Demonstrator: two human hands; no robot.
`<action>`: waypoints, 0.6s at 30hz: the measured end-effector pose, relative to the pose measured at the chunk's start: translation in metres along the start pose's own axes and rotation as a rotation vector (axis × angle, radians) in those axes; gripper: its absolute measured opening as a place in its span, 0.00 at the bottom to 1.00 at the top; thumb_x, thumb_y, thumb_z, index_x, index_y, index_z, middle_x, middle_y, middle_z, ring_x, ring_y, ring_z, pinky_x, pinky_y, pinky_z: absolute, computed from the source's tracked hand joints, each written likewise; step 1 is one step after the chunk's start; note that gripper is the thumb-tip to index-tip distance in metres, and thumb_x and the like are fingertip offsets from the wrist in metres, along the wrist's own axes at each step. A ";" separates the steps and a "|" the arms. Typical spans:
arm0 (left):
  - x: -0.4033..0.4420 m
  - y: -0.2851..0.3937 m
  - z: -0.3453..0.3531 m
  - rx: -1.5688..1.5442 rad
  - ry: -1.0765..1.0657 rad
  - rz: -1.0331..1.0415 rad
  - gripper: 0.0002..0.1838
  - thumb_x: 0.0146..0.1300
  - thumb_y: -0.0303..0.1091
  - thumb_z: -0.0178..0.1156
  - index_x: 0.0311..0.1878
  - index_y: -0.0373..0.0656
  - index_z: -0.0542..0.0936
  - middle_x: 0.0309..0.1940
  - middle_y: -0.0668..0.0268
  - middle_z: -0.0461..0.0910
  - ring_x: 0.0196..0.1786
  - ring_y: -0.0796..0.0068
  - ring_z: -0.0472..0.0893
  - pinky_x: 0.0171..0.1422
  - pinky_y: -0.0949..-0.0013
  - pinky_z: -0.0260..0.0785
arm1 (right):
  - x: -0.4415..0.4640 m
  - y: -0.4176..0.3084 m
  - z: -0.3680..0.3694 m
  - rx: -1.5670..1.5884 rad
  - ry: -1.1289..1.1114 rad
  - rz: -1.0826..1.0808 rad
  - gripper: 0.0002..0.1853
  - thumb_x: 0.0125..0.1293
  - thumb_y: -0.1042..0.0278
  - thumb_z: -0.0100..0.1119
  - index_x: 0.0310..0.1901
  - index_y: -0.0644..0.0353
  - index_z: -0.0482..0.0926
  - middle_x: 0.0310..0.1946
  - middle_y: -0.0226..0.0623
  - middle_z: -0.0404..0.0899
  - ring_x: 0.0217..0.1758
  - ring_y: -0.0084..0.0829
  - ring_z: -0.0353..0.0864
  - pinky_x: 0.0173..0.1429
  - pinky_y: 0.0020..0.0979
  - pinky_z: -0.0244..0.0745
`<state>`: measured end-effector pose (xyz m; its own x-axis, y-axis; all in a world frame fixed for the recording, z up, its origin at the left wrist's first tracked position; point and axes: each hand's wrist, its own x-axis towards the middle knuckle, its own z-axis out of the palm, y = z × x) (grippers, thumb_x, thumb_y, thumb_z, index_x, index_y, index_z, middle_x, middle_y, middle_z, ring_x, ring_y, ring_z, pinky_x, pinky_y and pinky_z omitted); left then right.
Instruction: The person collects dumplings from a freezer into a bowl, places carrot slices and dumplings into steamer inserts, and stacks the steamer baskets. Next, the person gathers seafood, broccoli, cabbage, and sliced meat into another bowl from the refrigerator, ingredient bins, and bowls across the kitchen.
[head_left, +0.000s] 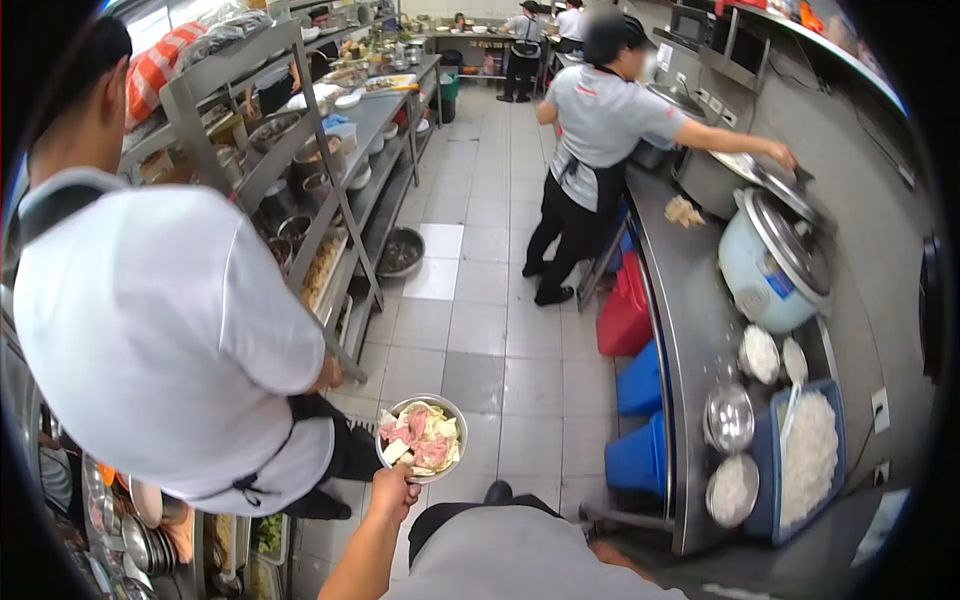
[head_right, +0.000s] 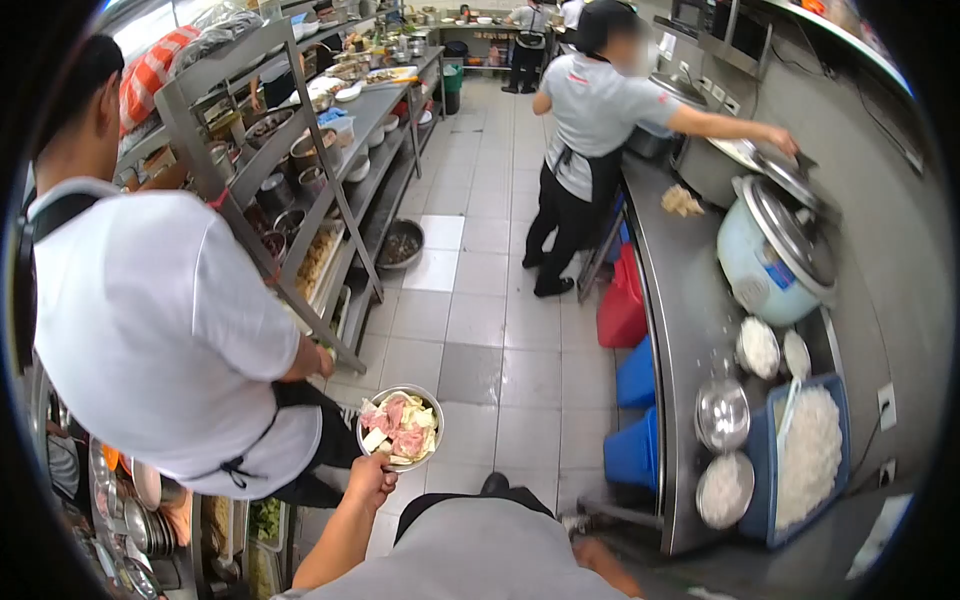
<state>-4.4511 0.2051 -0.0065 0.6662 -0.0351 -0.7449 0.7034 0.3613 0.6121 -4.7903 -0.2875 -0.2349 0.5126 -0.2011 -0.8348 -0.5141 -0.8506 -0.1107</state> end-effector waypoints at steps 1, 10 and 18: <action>0.015 0.020 0.007 -0.033 -0.003 0.013 0.03 0.67 0.26 0.54 0.37 0.36 0.74 0.22 0.64 0.72 0.16 0.75 0.70 0.15 0.70 0.52 | 0.030 -0.020 -0.062 -0.042 0.073 -0.027 0.28 0.74 0.40 0.62 0.61 0.56 0.88 0.58 0.48 0.89 0.62 0.52 0.87 0.70 0.44 0.80; 0.201 0.139 0.066 -0.220 0.143 0.060 0.07 0.63 0.25 0.55 0.43 0.36 0.75 0.23 0.63 0.74 0.15 0.75 0.70 0.14 0.70 0.52 | 0.239 -0.223 -0.534 0.354 0.780 -0.263 0.24 0.71 0.49 0.69 0.59 0.59 0.88 0.54 0.52 0.90 0.60 0.52 0.88 0.65 0.45 0.82; 0.377 0.317 0.154 -0.176 0.338 0.282 0.10 0.71 0.32 0.60 0.50 0.39 0.85 0.31 0.68 0.83 0.20 0.80 0.74 0.19 0.70 0.61 | 0.367 -0.266 -0.580 -0.323 0.113 -0.151 0.30 0.70 0.36 0.67 0.63 0.51 0.88 0.60 0.45 0.89 0.66 0.50 0.87 0.71 0.47 0.80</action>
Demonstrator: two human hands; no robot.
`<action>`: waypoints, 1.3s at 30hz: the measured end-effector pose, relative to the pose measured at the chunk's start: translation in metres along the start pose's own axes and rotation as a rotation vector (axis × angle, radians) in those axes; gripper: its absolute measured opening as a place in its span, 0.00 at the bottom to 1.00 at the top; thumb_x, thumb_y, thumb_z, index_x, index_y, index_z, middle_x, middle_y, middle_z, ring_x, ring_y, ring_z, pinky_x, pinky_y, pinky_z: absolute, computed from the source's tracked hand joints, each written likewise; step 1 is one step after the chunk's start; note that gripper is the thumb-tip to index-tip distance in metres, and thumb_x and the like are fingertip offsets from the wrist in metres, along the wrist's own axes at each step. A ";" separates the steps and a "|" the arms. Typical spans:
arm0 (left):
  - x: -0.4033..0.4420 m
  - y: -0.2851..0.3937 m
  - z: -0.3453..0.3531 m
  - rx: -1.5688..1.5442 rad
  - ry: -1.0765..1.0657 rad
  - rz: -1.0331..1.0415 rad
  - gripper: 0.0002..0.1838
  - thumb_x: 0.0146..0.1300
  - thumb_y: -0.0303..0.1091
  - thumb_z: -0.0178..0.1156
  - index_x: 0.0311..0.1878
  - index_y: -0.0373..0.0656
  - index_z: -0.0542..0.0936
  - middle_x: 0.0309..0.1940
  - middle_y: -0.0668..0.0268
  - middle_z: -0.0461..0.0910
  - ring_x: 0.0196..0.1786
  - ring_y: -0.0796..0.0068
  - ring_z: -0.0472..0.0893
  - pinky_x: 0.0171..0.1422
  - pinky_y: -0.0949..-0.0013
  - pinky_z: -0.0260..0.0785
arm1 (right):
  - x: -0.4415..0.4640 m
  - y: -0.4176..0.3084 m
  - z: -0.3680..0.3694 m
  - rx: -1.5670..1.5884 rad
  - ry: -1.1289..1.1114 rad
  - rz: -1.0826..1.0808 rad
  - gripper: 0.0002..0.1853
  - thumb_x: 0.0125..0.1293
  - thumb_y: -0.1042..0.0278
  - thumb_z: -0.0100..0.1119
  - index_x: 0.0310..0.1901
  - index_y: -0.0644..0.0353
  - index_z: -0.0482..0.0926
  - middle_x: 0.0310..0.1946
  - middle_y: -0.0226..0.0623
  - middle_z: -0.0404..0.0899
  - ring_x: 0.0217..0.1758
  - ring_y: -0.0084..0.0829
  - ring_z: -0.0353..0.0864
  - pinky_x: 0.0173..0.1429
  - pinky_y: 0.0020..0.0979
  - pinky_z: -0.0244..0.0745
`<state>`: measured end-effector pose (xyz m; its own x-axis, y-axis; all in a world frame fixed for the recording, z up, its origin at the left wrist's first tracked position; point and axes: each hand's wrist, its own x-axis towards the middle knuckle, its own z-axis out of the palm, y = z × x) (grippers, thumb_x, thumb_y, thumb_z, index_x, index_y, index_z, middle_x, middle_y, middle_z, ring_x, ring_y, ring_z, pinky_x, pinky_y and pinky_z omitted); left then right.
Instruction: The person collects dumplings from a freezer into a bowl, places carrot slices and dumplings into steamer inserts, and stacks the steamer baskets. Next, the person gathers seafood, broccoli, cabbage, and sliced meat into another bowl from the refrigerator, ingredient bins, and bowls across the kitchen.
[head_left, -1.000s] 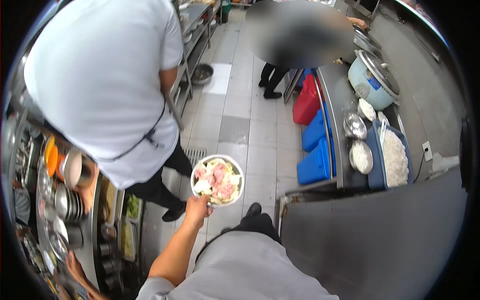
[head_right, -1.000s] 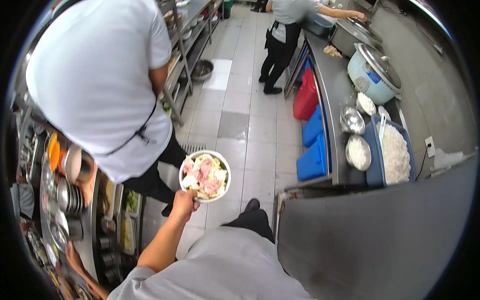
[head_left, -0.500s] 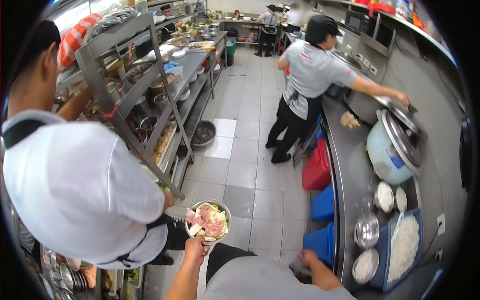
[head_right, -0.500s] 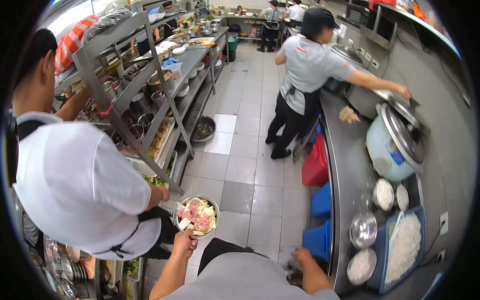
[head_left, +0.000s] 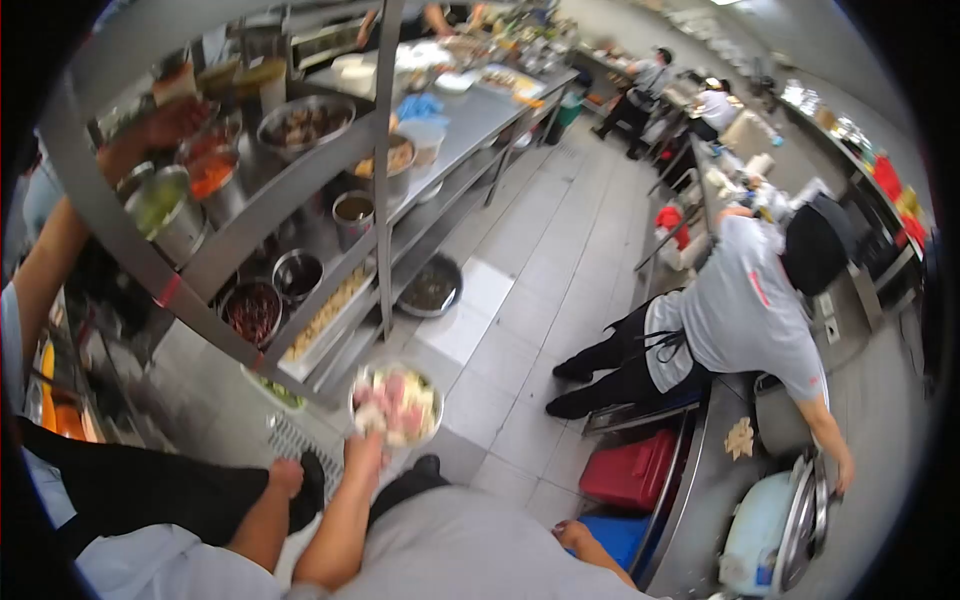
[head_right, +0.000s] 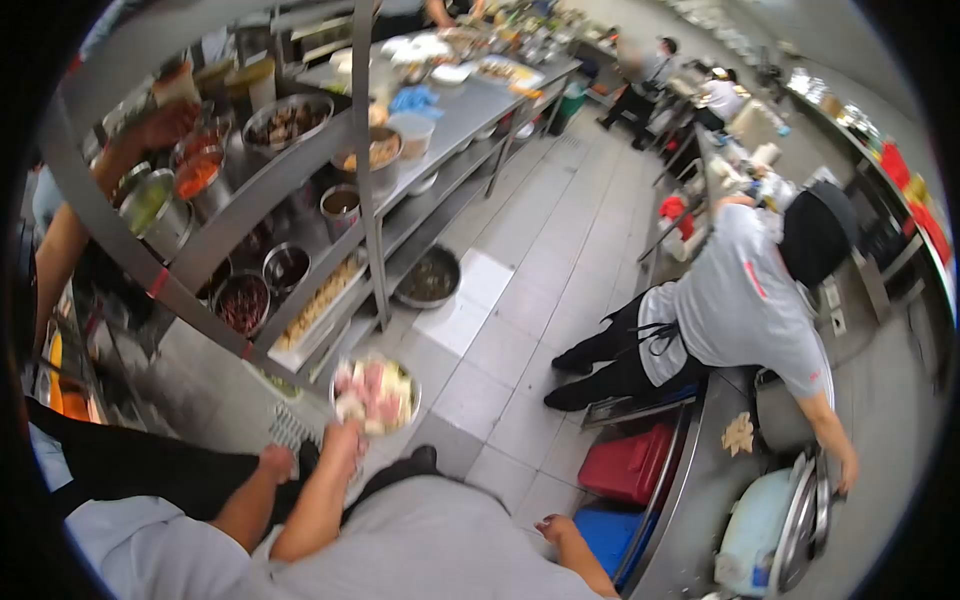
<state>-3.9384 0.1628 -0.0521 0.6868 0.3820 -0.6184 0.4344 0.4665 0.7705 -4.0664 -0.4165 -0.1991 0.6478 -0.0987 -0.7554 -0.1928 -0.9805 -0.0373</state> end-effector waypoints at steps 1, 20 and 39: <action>0.024 0.025 0.023 0.002 -0.001 -0.002 0.10 0.72 0.32 0.58 0.48 0.38 0.85 0.30 0.67 0.82 0.20 0.80 0.74 0.19 0.69 0.60 | 0.000 0.011 -0.003 -0.025 -0.053 -0.003 0.30 0.70 0.36 0.67 0.63 0.51 0.88 0.60 0.45 0.89 0.66 0.50 0.87 0.71 0.47 0.80; 0.352 0.246 0.465 -0.020 -0.230 -0.265 0.05 0.65 0.29 0.56 0.39 0.38 0.78 0.23 0.62 0.76 0.16 0.79 0.68 0.16 0.72 0.51 | 0.460 0.024 -0.328 -0.053 -0.169 -0.065 0.28 0.79 0.36 0.51 0.60 0.48 0.91 0.62 0.45 0.88 0.64 0.52 0.86 0.69 0.51 0.80; 0.713 0.570 0.916 0.071 -0.380 -0.061 0.08 0.65 0.28 0.54 0.43 0.36 0.80 0.25 0.61 0.78 0.17 0.79 0.67 0.18 0.72 0.52 | 0.757 -0.067 -0.862 0.483 0.281 0.210 0.27 0.72 0.39 0.65 0.56 0.54 0.91 0.52 0.48 0.92 0.58 0.51 0.89 0.64 0.47 0.83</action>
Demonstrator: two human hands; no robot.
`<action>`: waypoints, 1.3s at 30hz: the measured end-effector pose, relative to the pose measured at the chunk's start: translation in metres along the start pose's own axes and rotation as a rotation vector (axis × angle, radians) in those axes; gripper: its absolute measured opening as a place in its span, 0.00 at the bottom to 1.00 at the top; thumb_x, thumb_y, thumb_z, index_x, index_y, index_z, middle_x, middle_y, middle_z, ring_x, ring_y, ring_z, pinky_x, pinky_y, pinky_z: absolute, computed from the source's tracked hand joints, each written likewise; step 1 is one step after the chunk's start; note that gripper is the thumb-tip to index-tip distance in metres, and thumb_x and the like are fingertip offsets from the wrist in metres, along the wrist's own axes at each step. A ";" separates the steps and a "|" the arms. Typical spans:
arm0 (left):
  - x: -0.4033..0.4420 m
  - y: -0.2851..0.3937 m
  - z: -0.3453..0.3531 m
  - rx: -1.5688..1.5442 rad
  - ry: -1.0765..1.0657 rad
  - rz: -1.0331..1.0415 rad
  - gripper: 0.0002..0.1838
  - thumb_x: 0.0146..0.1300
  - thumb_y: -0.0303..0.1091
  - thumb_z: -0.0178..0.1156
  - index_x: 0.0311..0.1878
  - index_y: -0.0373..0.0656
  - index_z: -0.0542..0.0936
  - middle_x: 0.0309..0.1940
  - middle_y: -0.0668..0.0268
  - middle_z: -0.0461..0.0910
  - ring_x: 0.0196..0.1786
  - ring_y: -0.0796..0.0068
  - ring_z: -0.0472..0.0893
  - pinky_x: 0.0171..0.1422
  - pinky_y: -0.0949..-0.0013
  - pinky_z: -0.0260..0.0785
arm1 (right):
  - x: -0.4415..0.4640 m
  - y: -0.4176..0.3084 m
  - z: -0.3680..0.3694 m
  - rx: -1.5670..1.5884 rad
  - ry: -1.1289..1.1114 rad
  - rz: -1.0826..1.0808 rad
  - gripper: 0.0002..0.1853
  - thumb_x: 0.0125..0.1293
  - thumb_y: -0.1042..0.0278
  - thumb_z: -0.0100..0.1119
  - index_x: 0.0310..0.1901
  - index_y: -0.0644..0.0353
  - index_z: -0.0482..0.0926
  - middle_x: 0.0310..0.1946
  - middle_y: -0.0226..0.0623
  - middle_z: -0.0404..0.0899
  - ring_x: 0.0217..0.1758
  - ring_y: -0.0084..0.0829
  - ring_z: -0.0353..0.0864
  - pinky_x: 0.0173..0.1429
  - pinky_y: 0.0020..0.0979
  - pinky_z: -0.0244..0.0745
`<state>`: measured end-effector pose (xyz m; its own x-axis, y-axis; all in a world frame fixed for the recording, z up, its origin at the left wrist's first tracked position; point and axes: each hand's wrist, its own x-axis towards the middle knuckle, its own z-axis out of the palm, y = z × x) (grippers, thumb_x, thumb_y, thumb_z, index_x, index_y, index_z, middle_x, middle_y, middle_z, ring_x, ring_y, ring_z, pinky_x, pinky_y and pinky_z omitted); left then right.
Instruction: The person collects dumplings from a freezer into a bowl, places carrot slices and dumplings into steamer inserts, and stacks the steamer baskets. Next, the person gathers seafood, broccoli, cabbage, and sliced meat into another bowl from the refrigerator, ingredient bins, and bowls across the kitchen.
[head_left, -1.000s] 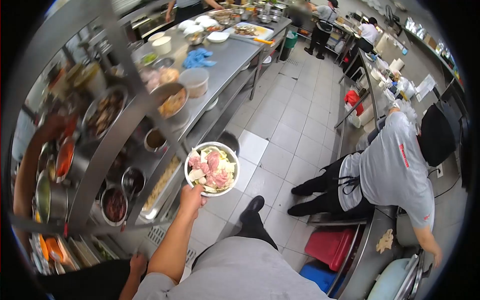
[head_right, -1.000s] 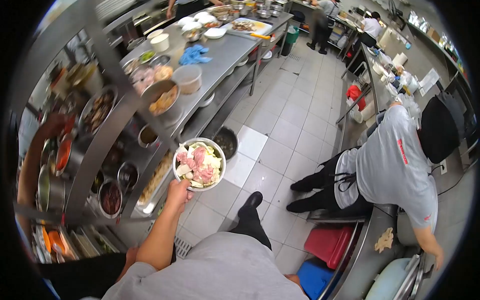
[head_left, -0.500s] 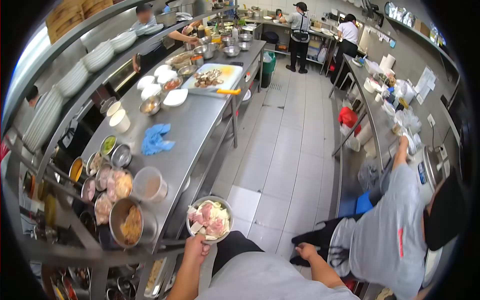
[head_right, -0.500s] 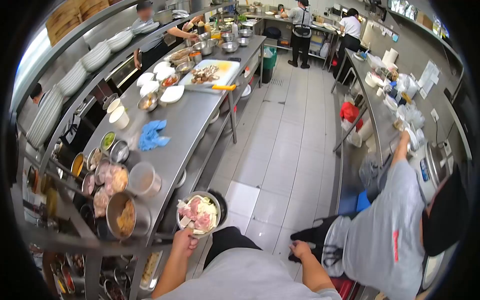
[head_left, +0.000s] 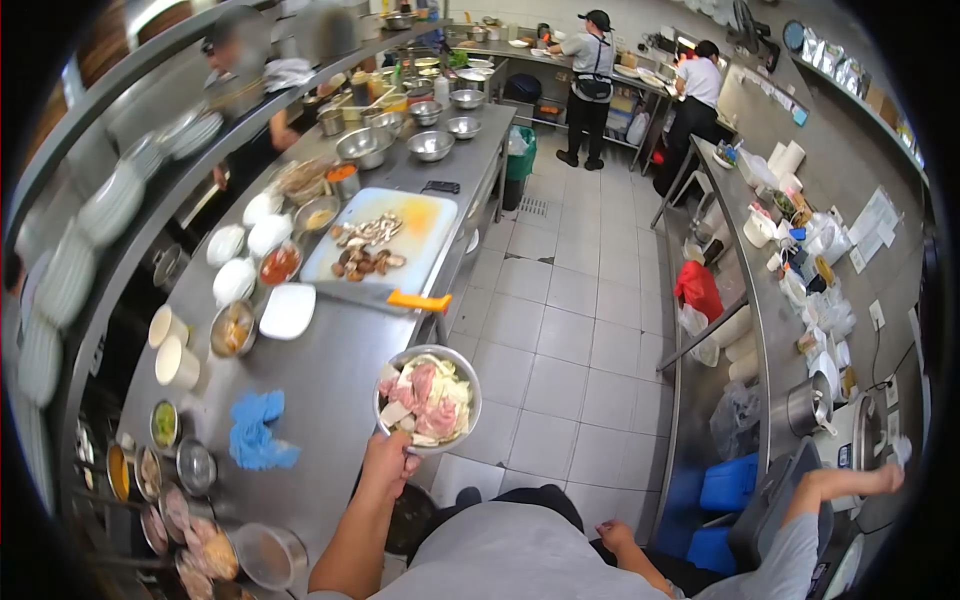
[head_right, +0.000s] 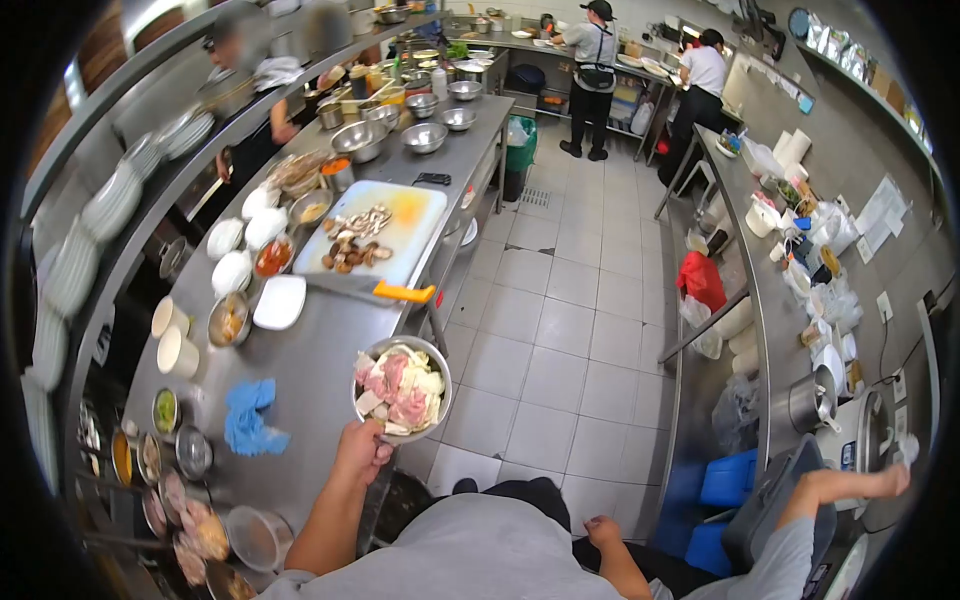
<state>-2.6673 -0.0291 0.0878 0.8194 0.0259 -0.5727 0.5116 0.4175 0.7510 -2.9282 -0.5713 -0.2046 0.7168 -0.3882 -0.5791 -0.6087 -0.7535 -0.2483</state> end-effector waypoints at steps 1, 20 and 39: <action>0.022 0.018 0.022 -0.005 -0.016 0.011 0.08 0.66 0.28 0.54 0.44 0.35 0.79 0.25 0.62 0.77 0.17 0.79 0.68 0.18 0.72 0.53 | 0.016 0.017 0.013 -0.054 -0.052 -0.039 0.28 0.74 0.38 0.61 0.56 0.56 0.90 0.53 0.49 0.91 0.59 0.52 0.89 0.65 0.48 0.83; 0.367 0.157 0.319 -0.092 0.002 -0.073 0.04 0.68 0.26 0.54 0.39 0.36 0.77 0.21 0.64 0.73 0.17 0.78 0.66 0.18 0.71 0.48 | 0.528 -0.089 -0.265 -0.306 -0.093 -0.191 0.28 0.76 0.37 0.59 0.55 0.56 0.91 0.56 0.45 0.90 0.63 0.51 0.86 0.72 0.48 0.77; 0.758 0.381 0.373 -0.153 0.278 0.168 0.06 0.68 0.26 0.53 0.44 0.36 0.77 0.26 0.63 0.78 0.17 0.79 0.68 0.18 0.71 0.48 | 0.789 -0.400 -0.427 -0.410 -0.407 -0.131 0.39 0.79 0.27 0.45 0.64 0.56 0.87 0.65 0.48 0.86 0.72 0.50 0.81 0.76 0.48 0.75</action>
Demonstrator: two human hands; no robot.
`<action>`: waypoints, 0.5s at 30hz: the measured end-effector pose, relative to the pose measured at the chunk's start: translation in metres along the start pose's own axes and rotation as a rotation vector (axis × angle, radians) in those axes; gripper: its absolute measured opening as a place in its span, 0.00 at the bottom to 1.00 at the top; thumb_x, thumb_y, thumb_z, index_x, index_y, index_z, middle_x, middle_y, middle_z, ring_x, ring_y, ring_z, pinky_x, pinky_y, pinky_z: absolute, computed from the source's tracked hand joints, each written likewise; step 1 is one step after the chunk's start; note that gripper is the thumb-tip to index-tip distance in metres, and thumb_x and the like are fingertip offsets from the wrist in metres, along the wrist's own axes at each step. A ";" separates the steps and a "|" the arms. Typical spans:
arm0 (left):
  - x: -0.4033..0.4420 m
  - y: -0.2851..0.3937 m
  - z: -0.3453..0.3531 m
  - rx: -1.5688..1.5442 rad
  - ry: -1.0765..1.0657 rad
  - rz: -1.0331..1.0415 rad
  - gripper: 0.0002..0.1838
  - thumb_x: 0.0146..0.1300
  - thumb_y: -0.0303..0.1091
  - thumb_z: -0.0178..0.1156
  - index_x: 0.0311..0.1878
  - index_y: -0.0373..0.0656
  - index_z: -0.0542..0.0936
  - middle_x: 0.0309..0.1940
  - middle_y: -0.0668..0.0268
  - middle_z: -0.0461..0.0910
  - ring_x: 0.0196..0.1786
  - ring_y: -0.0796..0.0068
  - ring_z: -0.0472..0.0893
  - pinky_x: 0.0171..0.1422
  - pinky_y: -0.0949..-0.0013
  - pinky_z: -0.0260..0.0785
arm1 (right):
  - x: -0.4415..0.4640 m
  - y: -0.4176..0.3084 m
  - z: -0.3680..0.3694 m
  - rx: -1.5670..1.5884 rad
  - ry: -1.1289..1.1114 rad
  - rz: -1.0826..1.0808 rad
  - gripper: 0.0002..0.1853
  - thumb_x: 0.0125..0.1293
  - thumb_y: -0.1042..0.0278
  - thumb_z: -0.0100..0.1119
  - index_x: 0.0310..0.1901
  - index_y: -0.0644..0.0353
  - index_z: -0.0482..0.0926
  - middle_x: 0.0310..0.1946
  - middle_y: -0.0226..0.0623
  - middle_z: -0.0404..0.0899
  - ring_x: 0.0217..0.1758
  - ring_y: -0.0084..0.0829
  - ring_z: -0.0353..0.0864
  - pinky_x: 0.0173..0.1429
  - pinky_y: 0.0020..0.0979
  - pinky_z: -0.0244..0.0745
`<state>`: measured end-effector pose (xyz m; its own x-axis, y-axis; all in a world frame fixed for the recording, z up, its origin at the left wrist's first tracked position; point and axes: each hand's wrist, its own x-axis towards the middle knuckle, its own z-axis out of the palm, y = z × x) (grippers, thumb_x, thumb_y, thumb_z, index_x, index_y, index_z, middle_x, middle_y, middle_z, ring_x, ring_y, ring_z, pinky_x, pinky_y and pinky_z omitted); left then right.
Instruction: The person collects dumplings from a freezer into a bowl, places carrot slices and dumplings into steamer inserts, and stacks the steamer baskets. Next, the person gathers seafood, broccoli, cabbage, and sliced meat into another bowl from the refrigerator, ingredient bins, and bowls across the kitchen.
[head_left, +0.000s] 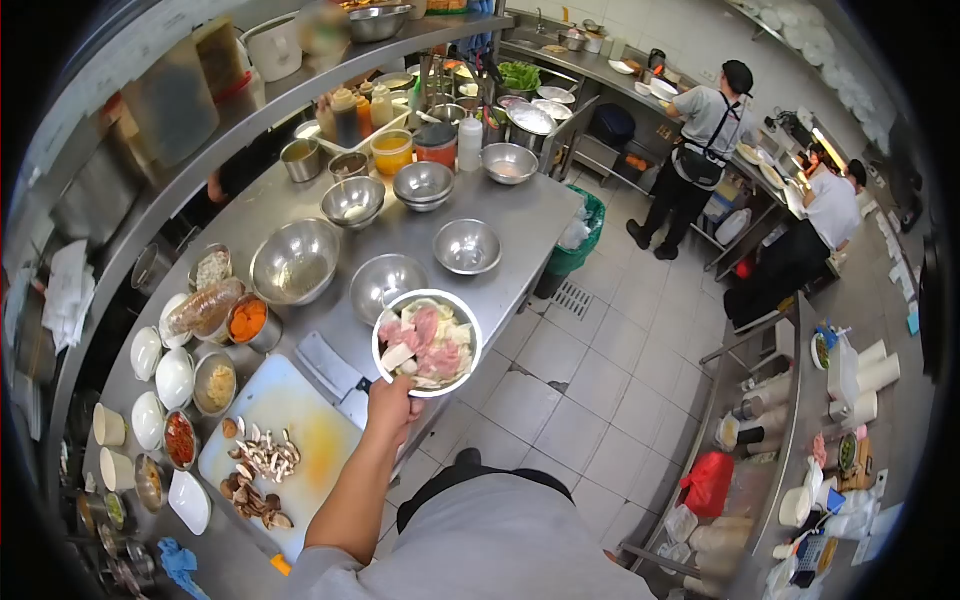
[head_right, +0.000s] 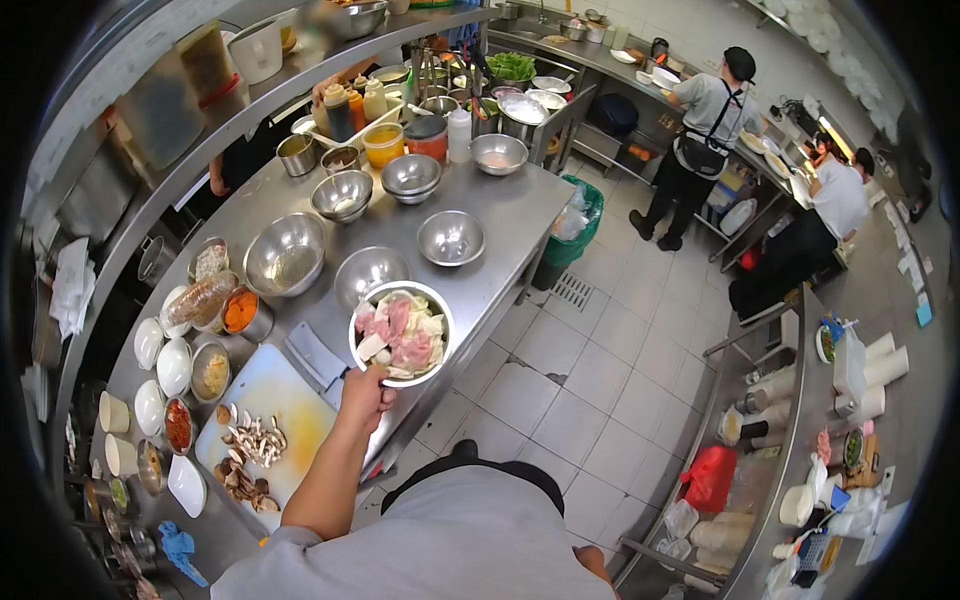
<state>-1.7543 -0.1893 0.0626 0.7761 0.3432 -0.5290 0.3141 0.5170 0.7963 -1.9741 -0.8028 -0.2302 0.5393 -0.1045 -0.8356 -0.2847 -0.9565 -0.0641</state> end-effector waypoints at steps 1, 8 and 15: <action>0.012 0.007 0.012 0.007 0.012 0.006 0.06 0.68 0.26 0.53 0.44 0.36 0.77 0.26 0.63 0.78 0.17 0.79 0.68 0.18 0.71 0.48 | 0.011 -0.002 -0.012 0.027 0.015 -0.006 0.39 0.79 0.27 0.45 0.64 0.56 0.88 0.64 0.49 0.86 0.72 0.49 0.82 0.76 0.48 0.75; 0.089 0.033 0.066 -0.082 -0.015 -0.131 0.05 0.67 0.25 0.54 0.43 0.38 0.77 0.26 0.65 0.76 0.18 0.81 0.63 0.18 0.72 0.45 | 0.129 -0.005 -0.089 0.052 -0.016 -0.148 0.38 0.79 0.27 0.48 0.61 0.55 0.89 0.62 0.49 0.88 0.70 0.46 0.84 0.75 0.47 0.76; 0.145 0.088 0.084 -0.188 0.045 -0.109 0.03 0.65 0.30 0.58 0.39 0.42 0.77 0.24 0.68 0.74 0.16 0.85 0.58 0.16 0.76 0.43 | 0.245 0.010 -0.154 0.039 -0.087 -0.382 0.37 0.78 0.28 0.50 0.60 0.55 0.90 0.61 0.50 0.89 0.69 0.44 0.86 0.74 0.46 0.77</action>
